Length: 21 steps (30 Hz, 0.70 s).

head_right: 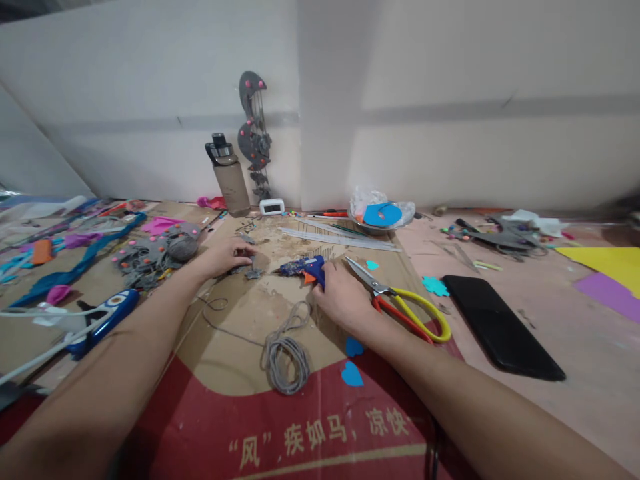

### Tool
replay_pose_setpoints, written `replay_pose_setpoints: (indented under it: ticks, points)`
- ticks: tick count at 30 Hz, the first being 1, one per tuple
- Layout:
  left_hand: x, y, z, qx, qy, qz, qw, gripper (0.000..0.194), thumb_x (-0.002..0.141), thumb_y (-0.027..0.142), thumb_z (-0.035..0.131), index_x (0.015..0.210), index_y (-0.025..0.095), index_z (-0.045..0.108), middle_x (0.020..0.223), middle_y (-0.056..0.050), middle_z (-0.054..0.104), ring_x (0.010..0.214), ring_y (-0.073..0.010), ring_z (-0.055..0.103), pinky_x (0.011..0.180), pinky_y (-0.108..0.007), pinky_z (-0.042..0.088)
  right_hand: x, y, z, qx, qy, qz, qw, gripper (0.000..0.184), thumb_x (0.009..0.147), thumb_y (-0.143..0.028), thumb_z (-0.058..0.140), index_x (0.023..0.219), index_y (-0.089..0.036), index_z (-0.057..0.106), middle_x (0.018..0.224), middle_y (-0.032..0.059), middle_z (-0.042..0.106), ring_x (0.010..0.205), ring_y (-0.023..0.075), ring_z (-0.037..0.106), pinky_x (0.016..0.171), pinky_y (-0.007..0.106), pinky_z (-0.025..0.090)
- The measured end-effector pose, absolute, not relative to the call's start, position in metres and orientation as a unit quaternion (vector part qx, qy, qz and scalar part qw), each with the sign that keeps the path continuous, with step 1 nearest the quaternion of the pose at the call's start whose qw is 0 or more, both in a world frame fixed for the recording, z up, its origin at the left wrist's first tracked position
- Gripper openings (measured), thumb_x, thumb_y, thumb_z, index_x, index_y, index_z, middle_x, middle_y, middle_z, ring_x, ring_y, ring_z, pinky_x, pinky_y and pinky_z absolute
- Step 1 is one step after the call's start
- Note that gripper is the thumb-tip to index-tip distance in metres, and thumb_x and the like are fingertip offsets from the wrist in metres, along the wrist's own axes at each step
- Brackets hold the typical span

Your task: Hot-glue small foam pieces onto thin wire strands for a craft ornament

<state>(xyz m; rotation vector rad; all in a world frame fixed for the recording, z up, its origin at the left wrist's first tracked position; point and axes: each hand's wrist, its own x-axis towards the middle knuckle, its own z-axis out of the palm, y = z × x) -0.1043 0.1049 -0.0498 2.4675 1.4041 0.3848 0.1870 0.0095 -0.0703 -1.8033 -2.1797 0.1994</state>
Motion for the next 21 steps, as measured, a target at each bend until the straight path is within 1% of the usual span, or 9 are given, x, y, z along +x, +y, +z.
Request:
replay_pose_setpoints:
  ticks: [3,5,6,8,10,12,15,18,21]
  points:
    - [-0.104,0.103,-0.047,0.852,0.488,0.131,0.139,0.03,0.074,0.03,0.063,0.1,0.017,0.07,0.088,-0.006,0.069,0.074,-0.0157,0.058,0.07,-0.027,0.044,0.187,0.009,-0.07,-0.629,-0.759,0.068,0.155,0.026,0.081,-0.028,0.045,0.102,-0.015,0.053,0.101,0.0121,0.061,0.097,0.0237,0.058,0.079,0.031,0.04]
    - [-0.105,0.101,-0.044,0.855,0.484,0.124,0.137,0.033,0.074,0.03,0.064,0.104,0.017,0.068,0.087,-0.005,0.068,0.072,-0.015,0.057,0.069,-0.026,0.044,0.188,0.01,-0.07,-0.629,-0.758,0.075,0.159,0.027,0.081,-0.028,0.045,0.103,-0.015,0.054,0.101,0.0122,0.061,0.096,0.0234,0.058,0.078,0.03,0.04]
    - [-0.106,0.1,-0.042,0.858,0.481,0.123,0.136,0.036,0.073,0.029,0.064,0.107,0.017,0.067,0.089,-0.006,0.067,0.072,-0.0145,0.056,0.068,-0.026,0.044,0.189,0.011,-0.07,-0.628,-0.757,0.082,0.16,0.027,0.081,-0.028,0.045,0.102,-0.015,0.054,0.1,0.0122,0.062,0.094,0.0231,0.058,0.077,0.03,0.039]
    - [-0.109,0.097,-0.039,0.86,0.475,0.132,0.133,0.039,0.072,0.027,0.065,0.11,0.017,0.066,0.1,-0.007,0.065,0.071,-0.0132,0.056,0.069,-0.026,0.044,0.19,0.013,-0.068,-0.623,-0.758,0.109,0.161,0.024,0.08,-0.027,0.045,0.098,-0.015,0.056,0.096,0.0113,0.063,0.087,0.0217,0.059,0.072,0.029,0.039]
    - [-0.111,0.095,-0.036,0.855,0.48,0.149,0.126,0.036,0.07,0.026,0.066,0.105,0.016,0.066,0.107,-0.008,0.063,0.072,-0.0126,0.055,0.07,-0.027,0.045,0.192,0.015,-0.065,-0.624,-0.752,0.135,0.163,0.021,0.079,-0.026,0.045,0.093,-0.015,0.057,0.089,0.0101,0.064,0.078,0.02,0.059,0.066,0.028,0.038]
    - [-0.111,0.094,-0.035,0.84,0.506,0.162,0.112,0.028,0.069,0.026,0.067,0.095,0.015,0.068,0.098,-0.007,0.064,0.071,-0.0133,0.055,0.068,-0.027,0.045,0.193,0.016,-0.061,-0.628,-0.739,0.161,0.182,0.021,0.077,-0.026,0.047,0.092,-0.015,0.057,0.085,0.009,0.064,0.073,0.0187,0.057,0.063,0.027,0.037]
    - [-0.108,0.092,-0.035,0.807,0.556,0.163,0.11,0.016,0.069,0.028,0.068,0.079,0.016,0.068,0.077,-0.004,0.066,0.068,-0.0149,0.056,0.063,-0.027,0.044,0.191,0.016,-0.055,-0.624,-0.71,0.224,0.235,0.03,0.073,-0.025,0.05,0.101,-0.015,0.057,0.088,0.007,0.064,0.074,0.0175,0.057,0.062,0.025,0.038]
    - [-0.105,0.09,-0.035,0.795,0.574,0.155,0.123,0.01,0.069,0.027,0.067,0.074,0.018,0.069,0.073,-0.003,0.068,0.067,-0.0145,0.058,0.062,-0.025,0.043,0.191,0.016,-0.052,-0.609,-0.697,0.273,0.262,0.037,0.071,-0.022,0.049,0.106,-0.016,0.057,0.089,0.0047,0.064,0.073,0.0158,0.055,0.062,0.024,0.038]
    - [-0.103,0.086,-0.037,0.792,0.58,0.148,0.123,0.011,0.069,0.027,0.068,0.076,0.018,0.07,0.073,-0.002,0.07,0.065,-0.0141,0.058,0.061,-0.025,0.044,0.194,0.017,-0.048,-0.602,-0.7,0.293,0.248,0.032,0.069,-0.019,0.047,0.098,-0.017,0.06,0.079,0.0012,0.061,0.066,0.0139,0.052,0.057,0.024,0.036]
